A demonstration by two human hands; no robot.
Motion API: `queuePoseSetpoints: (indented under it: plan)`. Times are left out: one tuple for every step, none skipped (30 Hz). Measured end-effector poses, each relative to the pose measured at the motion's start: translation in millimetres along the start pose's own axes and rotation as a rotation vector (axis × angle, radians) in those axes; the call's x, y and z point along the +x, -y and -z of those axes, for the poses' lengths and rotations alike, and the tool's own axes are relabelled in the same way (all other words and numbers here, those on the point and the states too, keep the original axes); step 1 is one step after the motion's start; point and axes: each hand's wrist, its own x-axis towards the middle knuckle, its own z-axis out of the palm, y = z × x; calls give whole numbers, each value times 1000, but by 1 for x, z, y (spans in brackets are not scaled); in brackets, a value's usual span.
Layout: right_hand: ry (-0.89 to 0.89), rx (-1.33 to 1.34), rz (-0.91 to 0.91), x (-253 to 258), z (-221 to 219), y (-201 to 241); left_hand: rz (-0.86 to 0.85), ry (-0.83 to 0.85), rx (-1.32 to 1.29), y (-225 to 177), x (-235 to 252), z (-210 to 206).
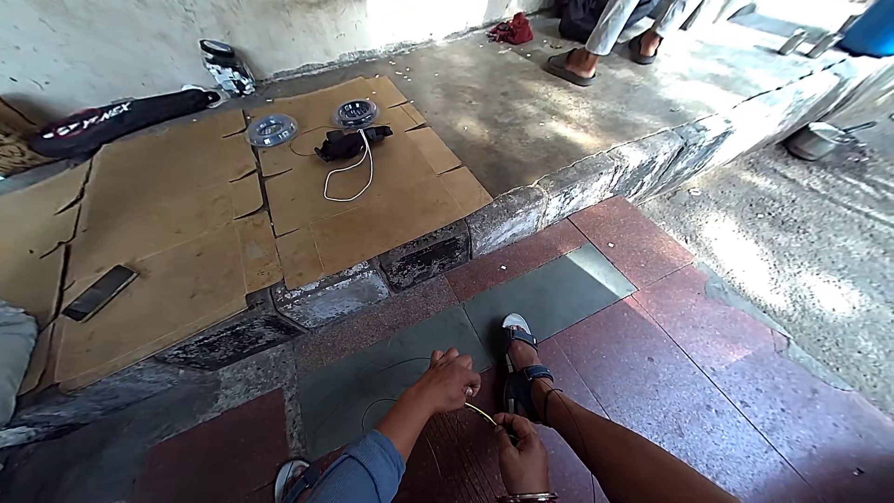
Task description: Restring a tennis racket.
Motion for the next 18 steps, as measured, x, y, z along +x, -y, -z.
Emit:
queuePoseSetpoints:
  plan:
    - [0, -5, 4, 0, 0, 0, 24, -14, -54, 3, -2, -4]
    - [1, -10, 8, 0, -1, -1, 47, -24, -101, 5, -4, -8]
    - [-1, -12, 11, 0, -1, -1, 68, -33, -139, 6, -6, -11]
    - [-3, -12, 13, 0, -1, -1, 87, -41, -165, 7, -7, -13]
    - [-4, -14, 13, 0, -1, 0, 99, -48, -177, 7, -7, -14]
    - [-5, -16, 14, 0, -1, 0, 101, -50, -170, 6, -7, -14]
    - [-3, -18, 16, 0, -1, -1, 94, -46, -148, 4, -7, -13]
    - [-4, -23, 19, 0, -1, -1, 82, -41, -120, 3, -7, -11]
    - [-4, -24, 23, 0, -2, -1, 68, -35, -92, 3, -6, -10]
    - [-4, -23, 23, 0, -2, -1, 54, -29, -69, 3, -6, -8]
    - [-4, -22, 23, 0, -2, -2, 44, -27, -47, 4, -5, -7]
    - [-5, -20, 20, 0, -2, -2, 38, -27, -34, 4, -4, -7]
    - [-6, -20, 18, 0, -2, -2, 35, -27, -34, 5, -4, -7]
    - [-8, -17, 18, 0, -2, -2, 33, -25, -42, 5, -4, -7]
    - [-8, -19, 20, 0, -2, -2, 33, -23, -50, 6, -4, -7]
    - [-6, -22, 24, 0, -3, -3, 34, -21, -50, 7, -4, -8]
    - [1, -25, 27, 0, -2, -2, 30, -20, -48, 8, -4, -8]
    - [5, -27, 30, 0, -2, -1, 26, -24, -45, 7, -4, -9]
